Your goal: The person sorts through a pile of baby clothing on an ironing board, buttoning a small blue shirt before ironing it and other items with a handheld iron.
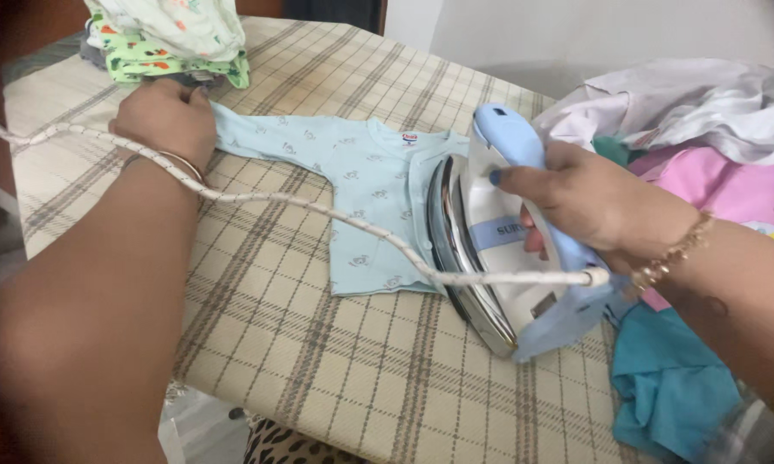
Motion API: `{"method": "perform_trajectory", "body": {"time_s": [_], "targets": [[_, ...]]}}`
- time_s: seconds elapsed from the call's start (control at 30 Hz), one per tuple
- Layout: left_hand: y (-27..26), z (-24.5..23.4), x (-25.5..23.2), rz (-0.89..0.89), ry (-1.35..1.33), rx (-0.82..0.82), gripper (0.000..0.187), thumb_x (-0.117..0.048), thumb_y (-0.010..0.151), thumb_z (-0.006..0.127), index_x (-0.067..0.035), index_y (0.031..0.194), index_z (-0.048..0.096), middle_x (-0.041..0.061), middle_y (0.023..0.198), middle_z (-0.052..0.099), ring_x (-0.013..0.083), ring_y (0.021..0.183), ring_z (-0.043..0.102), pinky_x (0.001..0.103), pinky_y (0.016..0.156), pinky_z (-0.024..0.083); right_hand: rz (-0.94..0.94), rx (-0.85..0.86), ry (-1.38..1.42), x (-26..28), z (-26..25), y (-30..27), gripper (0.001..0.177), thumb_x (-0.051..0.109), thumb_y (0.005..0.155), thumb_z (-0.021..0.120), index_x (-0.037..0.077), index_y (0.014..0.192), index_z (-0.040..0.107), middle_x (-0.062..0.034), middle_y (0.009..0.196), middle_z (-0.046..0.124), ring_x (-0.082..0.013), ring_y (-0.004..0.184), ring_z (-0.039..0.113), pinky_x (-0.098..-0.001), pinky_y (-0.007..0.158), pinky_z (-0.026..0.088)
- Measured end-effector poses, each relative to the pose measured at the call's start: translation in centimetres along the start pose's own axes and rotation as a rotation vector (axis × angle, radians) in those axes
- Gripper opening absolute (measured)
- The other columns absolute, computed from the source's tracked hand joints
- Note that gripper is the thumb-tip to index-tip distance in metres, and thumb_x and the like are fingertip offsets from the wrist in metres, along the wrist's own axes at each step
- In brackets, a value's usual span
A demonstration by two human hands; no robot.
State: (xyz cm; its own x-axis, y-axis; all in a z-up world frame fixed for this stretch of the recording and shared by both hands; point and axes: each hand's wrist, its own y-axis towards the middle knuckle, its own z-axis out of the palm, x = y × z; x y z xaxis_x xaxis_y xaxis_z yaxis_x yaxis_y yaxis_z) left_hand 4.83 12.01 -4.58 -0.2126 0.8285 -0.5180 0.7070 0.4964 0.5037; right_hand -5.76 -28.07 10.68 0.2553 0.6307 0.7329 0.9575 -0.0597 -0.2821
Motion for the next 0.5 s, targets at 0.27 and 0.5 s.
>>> {"method": "perform_trajectory", "body": {"time_s": [0.27, 0.5], "targets": [[0.8, 0.7, -0.3, -0.104, 0.043, 0.024, 0.029, -0.04, 0.094, 0.07, -0.013, 0.1, 0.079, 0.015, 0.095, 0.074, 0.0385, 0.091, 0.069, 0.05, 0.084, 0.05, -0.043, -0.143, -0.156, 1.8, 0.2, 4.8, 0.038, 0.031, 0.094, 0.063, -0.004, 0.106, 0.07, -0.0162, 0.084, 0.068, -0.024, 0.063, 0.061, -0.0402, 0.055, 0.049], [0.4, -0.3, -0.6, -0.03, 0.023, 0.046, 0.031, -0.037, 0.096, 0.067, -0.009, 0.104, 0.079, 0.019, 0.101, 0.074, 0.0381, 0.096, 0.069, 0.049, 0.086, 0.052, -0.035, -0.179, -0.076, 4.7, 0.3, 11.4, 0.04, 0.032, 0.091, 0.068, 0.0, 0.115, 0.068, -0.0066, 0.082, 0.069, -0.0171, 0.065, 0.063, -0.037, 0.054, 0.051]]}}
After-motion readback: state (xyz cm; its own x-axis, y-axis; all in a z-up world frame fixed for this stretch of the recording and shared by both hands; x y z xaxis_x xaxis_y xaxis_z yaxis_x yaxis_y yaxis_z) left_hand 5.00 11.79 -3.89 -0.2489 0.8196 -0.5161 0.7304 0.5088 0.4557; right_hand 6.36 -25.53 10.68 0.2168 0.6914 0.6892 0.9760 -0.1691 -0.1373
